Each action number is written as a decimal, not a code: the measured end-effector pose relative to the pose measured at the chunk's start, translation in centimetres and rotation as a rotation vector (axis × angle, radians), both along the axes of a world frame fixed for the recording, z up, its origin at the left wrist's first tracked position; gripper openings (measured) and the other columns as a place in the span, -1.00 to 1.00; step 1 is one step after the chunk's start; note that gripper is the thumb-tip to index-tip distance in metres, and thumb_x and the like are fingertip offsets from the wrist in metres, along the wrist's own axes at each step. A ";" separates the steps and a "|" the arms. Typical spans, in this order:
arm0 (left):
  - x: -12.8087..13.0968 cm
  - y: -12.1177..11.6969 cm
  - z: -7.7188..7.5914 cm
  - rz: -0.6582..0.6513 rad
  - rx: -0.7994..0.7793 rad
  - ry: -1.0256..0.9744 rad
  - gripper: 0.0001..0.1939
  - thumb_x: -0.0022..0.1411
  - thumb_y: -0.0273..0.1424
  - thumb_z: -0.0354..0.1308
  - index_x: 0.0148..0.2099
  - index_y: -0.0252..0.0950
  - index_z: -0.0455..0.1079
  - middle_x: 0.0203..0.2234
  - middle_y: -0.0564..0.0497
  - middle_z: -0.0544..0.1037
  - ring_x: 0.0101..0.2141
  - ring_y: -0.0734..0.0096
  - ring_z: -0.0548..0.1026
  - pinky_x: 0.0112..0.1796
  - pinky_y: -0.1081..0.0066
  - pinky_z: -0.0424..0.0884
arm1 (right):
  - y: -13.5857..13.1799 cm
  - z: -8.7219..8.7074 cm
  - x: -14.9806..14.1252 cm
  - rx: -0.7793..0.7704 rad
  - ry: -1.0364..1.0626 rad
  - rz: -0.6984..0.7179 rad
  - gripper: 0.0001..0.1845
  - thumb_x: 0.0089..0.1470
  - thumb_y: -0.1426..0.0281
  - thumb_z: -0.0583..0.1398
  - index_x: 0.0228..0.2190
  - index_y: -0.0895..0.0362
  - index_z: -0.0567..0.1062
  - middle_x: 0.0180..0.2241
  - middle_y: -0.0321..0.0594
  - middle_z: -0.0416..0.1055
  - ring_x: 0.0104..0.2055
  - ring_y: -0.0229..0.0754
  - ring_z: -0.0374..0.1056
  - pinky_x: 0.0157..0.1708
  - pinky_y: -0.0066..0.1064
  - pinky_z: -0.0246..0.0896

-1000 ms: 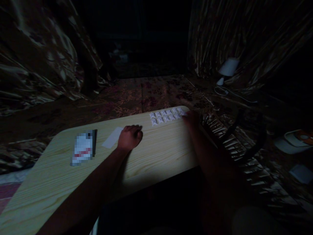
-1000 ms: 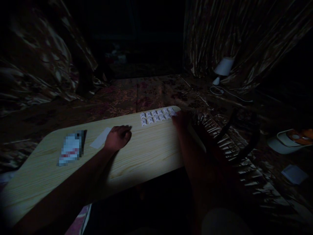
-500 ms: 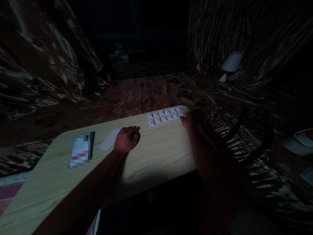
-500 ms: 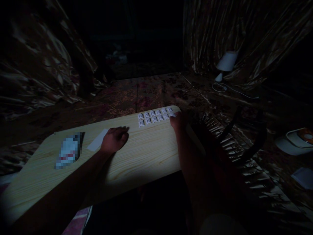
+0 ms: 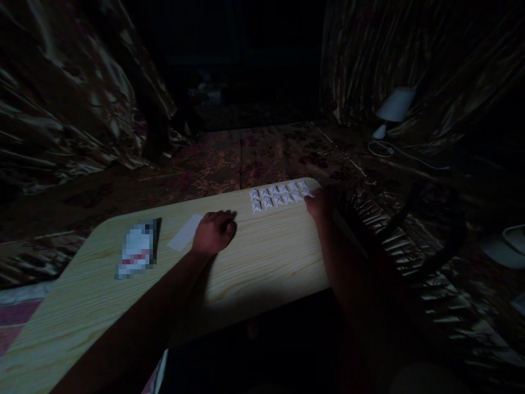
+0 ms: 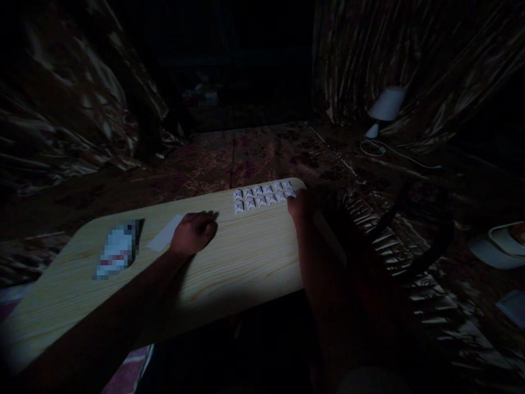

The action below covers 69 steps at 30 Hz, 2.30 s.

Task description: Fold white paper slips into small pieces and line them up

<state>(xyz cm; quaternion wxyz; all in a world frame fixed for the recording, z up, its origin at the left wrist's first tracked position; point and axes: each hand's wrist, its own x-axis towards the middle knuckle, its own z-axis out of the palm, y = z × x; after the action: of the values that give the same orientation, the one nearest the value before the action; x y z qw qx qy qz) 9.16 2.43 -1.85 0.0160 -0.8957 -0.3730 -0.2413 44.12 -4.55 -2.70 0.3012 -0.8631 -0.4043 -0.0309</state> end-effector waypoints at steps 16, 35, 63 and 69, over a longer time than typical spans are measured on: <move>-0.1 -0.5 0.3 -0.035 0.022 0.025 -0.65 0.25 -0.34 -0.04 -0.02 -0.23 0.48 -0.12 -0.11 0.57 -0.09 0.15 0.49 -0.02 0.15 0.32 | -1.6 2.4 -5.4 0.047 -0.092 0.145 -0.67 0.01 0.34 0.18 -0.17 0.21 0.51 -0.17 0.02 0.45 -0.09 -0.01 0.34 -0.04 -0.24 0.20; -8.2 -0.6 1.3 0.275 -0.080 -0.164 -0.67 0.14 -0.29 0.09 -0.06 -0.27 0.43 -0.19 -0.16 0.57 -0.14 0.05 0.48 -0.11 0.16 0.39 | 0.0 2.5 -22.5 0.003 -0.002 0.700 -0.82 -0.01 0.42 0.22 -0.29 0.09 0.54 -0.23 -0.19 0.55 -0.18 -0.15 0.44 -0.12 -0.37 0.27; -9.2 0.7 3.0 0.594 -0.327 0.126 -0.47 0.11 -0.10 0.10 0.05 -0.30 0.26 -0.08 -0.26 0.45 -0.04 -0.07 0.37 -0.14 0.15 0.33 | 6.9 0.2 -26.5 0.109 0.677 0.626 -0.78 -0.13 0.32 0.21 -0.41 0.17 0.54 -0.58 -0.27 0.47 -0.55 -0.23 0.36 -0.56 -0.47 0.21; -8.7 1.5 3.4 0.609 -0.389 0.115 -0.46 0.03 -0.22 0.17 0.05 -0.33 0.27 -0.11 -0.29 0.46 -0.07 -0.08 0.40 -0.20 0.19 0.36 | 7.4 -0.2 -26.7 0.147 0.599 0.572 -0.78 -0.12 0.28 0.20 -0.43 0.15 0.55 -0.54 -0.25 0.50 -0.51 -0.21 0.41 -0.52 -0.46 0.23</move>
<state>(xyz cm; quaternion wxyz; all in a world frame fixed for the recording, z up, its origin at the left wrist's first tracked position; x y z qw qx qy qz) 0.51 3.97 1.53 -0.0628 -0.7418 -0.6602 -0.0994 17.47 2.87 -2.87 0.4627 -0.6632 -0.5188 0.2774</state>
